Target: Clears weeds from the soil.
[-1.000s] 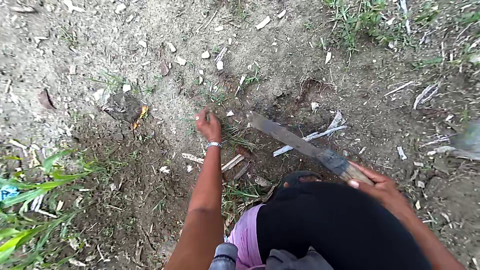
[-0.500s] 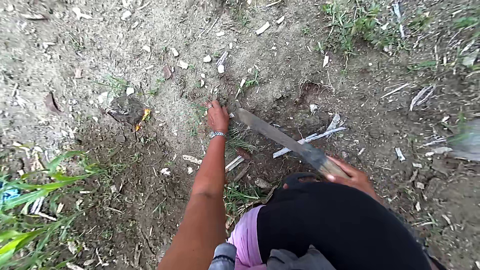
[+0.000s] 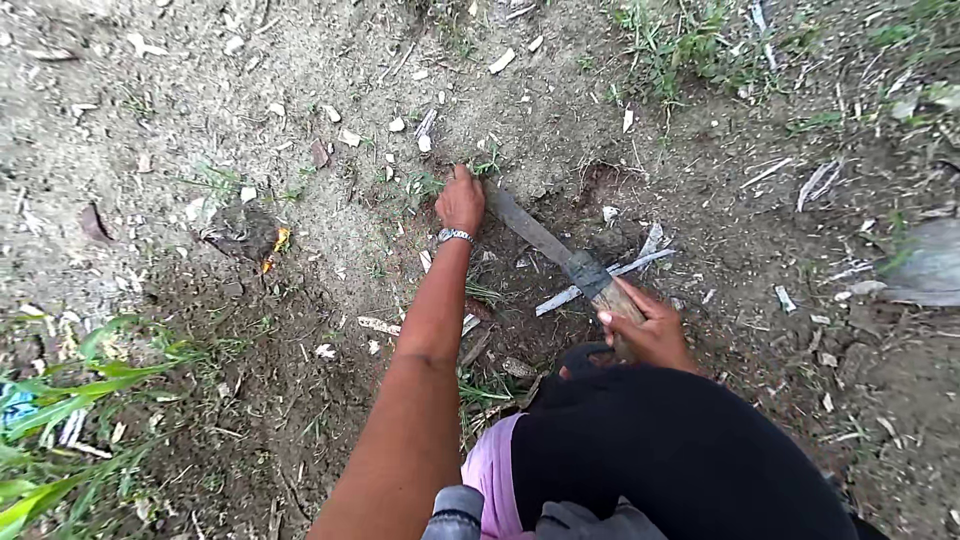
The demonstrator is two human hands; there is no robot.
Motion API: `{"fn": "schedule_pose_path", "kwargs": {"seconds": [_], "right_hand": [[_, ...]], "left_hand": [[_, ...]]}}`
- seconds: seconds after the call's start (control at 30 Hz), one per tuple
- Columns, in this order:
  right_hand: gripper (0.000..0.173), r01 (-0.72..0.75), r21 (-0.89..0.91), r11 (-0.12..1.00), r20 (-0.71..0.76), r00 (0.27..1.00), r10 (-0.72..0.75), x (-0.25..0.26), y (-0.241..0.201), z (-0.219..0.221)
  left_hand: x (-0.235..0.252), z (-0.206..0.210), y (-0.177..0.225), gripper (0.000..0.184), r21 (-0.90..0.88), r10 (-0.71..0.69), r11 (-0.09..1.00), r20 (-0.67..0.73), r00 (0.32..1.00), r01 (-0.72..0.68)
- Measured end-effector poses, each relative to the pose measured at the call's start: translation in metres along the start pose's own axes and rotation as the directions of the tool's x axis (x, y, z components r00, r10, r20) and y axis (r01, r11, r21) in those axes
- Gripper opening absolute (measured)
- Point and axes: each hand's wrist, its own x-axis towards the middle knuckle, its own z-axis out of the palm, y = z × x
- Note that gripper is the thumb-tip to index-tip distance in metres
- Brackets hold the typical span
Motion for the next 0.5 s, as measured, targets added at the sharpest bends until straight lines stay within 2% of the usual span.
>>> {"fn": "schedule_pose_path", "kwargs": {"seconds": [0.07, 0.13, 0.2, 0.27, 0.33, 0.37, 0.43, 0.5], "right_hand": [[0.069, 0.037, -0.155, 0.987, -0.006, 0.999, -0.038, -0.017, -0.001, -0.016], [0.071, 0.018, -0.167, 0.986, -0.031, 0.999, -0.024, -0.048, 0.003, -0.042], [0.065, 0.006, 0.056, 0.998, -0.097, 0.995, -0.001, -0.078, 0.005, -0.061], [0.059, -0.035, 0.223, 0.974, -0.119, 0.991, 0.063, -0.088, -0.007, -0.062], [0.061, -0.147, 0.158, 0.976, -0.128, 0.977, 0.168, -0.068, -0.024, -0.046], [0.065, -0.205, 0.136, 0.969, -0.108, 0.970, 0.220, -0.049, -0.026, -0.034], [0.062, -0.261, 0.190, 0.947, -0.050, 0.960, 0.275, -0.009, -0.021, -0.007], [0.060, -0.217, 0.240, 0.946, -0.060, 0.969, 0.238, 0.009, -0.013, 0.011]], "left_hand": [[-0.001, -0.003, -0.011, 0.042, -0.116, -0.047, 0.992, 0.000, 0.999, 0.046], [-0.004, 0.002, -0.028, 0.047, -0.249, -0.054, 0.967, -0.012, 0.998, 0.049], [-0.010, 0.010, -0.038, 0.048, -0.347, -0.009, 0.938, -0.065, 0.998, -0.014], [-0.020, 0.013, -0.039, 0.047, -0.431, 0.034, 0.895, -0.191, 0.981, -0.115], [-0.022, 0.006, -0.025, 0.045, -0.459, 0.054, 0.862, -0.336, 0.940, -0.214], [-0.020, -0.001, -0.015, 0.043, -0.447, 0.062, 0.865, -0.357, 0.932, -0.229], [-0.013, -0.015, 0.005, 0.039, -0.365, 0.081, 0.915, -0.248, 0.965, -0.170], [-0.001, -0.019, 0.023, 0.045, -0.228, 0.115, 0.964, -0.103, 0.988, -0.136]]}}
